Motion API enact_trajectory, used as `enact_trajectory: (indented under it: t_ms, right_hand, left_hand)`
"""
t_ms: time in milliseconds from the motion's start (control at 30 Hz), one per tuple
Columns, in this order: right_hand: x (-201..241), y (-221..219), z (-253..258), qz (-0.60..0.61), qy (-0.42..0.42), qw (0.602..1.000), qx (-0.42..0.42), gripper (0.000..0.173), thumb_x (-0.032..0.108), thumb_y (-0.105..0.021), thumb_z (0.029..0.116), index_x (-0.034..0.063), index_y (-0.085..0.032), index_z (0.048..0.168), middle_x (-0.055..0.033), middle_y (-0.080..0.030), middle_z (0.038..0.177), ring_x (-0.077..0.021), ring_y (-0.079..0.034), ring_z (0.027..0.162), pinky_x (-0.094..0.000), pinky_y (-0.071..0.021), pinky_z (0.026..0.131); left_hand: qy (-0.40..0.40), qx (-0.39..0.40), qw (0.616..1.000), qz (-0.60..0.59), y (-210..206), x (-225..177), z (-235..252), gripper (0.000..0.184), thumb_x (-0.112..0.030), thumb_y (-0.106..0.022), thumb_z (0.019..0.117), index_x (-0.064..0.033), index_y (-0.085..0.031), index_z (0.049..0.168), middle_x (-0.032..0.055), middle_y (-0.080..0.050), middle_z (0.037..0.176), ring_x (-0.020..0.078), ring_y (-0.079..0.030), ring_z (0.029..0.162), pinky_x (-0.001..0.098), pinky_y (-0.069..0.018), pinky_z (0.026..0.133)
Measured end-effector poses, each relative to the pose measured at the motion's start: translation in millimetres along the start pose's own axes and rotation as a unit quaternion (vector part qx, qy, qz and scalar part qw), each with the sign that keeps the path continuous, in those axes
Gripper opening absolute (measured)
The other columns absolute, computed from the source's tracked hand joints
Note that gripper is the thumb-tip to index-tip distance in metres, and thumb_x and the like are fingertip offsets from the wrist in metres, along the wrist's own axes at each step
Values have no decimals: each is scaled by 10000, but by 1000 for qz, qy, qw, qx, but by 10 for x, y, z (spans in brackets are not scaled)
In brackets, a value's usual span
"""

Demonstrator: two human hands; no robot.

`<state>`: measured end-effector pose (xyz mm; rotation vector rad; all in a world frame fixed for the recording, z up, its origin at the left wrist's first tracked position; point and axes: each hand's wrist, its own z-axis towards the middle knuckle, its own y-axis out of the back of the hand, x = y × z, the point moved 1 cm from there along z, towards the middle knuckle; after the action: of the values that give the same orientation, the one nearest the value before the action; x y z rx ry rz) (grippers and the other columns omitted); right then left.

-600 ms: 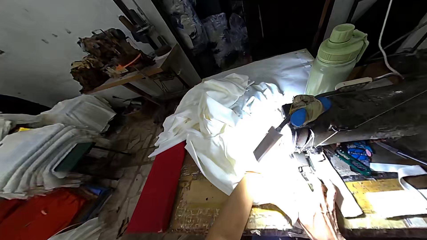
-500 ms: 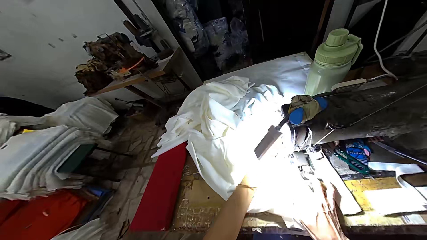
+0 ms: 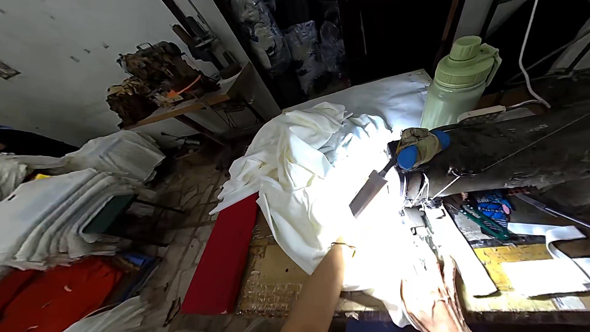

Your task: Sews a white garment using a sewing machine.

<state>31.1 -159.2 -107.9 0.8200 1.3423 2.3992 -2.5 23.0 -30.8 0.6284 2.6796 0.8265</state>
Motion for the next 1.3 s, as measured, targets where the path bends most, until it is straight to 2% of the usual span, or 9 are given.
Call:
enact_trajectory:
  t_ms: [100,267,467,700,900,1000,1067,1200,1300]
  right_hand:
    - [27,41,87,-14,-24,999,38,400,183,-469,955,-20,-709,1203,-244,-604,1405,-541,-507,1331,-777,-320,1003]
    - [17,-36,51,-6,-51,997,53,462,206,-476,930,3,-693,1284,-192,-601,1437,-527,-485,1364,-804,-286,1021]
    - [-195,-46,-191,59,27,992,-108,313,313,-584,962,87,-801,978,-149,-761,1086,-353,-686,1104,-527,-486,1010]
    - [-207,22,-441,93,55,992,-61,320,67,-510,907,110,-799,1038,-88,-762,1148,-363,-640,1214,-581,-417,1052]
    - [-29,227,-475,179,105,978,-8,265,169,-559,965,186,-772,1122,-133,-729,1205,-398,-617,1228,-626,-446,1010]
    - [70,419,-541,217,134,967,13,204,278,-661,971,117,-774,920,-114,-763,1025,-323,-690,1055,-521,-496,957]
    - [54,482,-579,205,143,968,18,380,383,-631,992,89,-707,763,-100,-728,846,-282,-681,926,-464,-469,956]
    - [-73,473,-677,214,128,963,102,511,403,-495,1064,42,-693,762,-128,-690,779,-304,-673,863,-485,-462,938]
    - [-140,493,-585,257,56,963,60,391,285,-527,1055,17,-760,890,-144,-746,881,-277,-715,912,-464,-540,903]
  left_hand:
    - [-177,-53,974,134,16,-82,-161,399,-134,-395,1098,144,-577,1320,340,-575,1357,421,-537,1314,442,-375,1132]
    - [-92,-58,989,96,-106,-150,-69,404,-120,-356,1108,115,-532,1385,297,-535,1436,376,-487,1387,446,-344,1160]
    - [-162,-148,973,-69,-175,418,79,407,-139,-546,1042,152,-547,1326,316,-597,1324,355,-570,1282,405,-411,1109]
    - [-524,-413,684,296,-345,1002,-650,138,-24,-622,893,-91,-724,829,67,-740,928,320,-679,1146,616,-410,1103]
    - [-657,-257,685,183,-624,623,-910,278,-125,-479,987,-96,-679,796,55,-668,802,253,-675,1001,543,-271,1203]
    - [-631,-138,753,126,-526,351,-694,328,-234,-428,992,-69,-667,840,93,-652,765,265,-679,785,501,-521,804]
    - [-521,-90,835,153,-425,240,-552,434,-304,-406,1059,2,-714,1066,202,-713,957,365,-705,924,557,-528,780]
    - [-479,-341,795,148,-411,307,58,269,-248,-547,1022,-86,-761,997,98,-732,889,268,-716,858,484,-572,775]
    - [-526,-320,784,73,-555,172,3,324,-170,-482,1058,-84,-716,1264,92,-725,1233,210,-689,1151,398,-540,997]
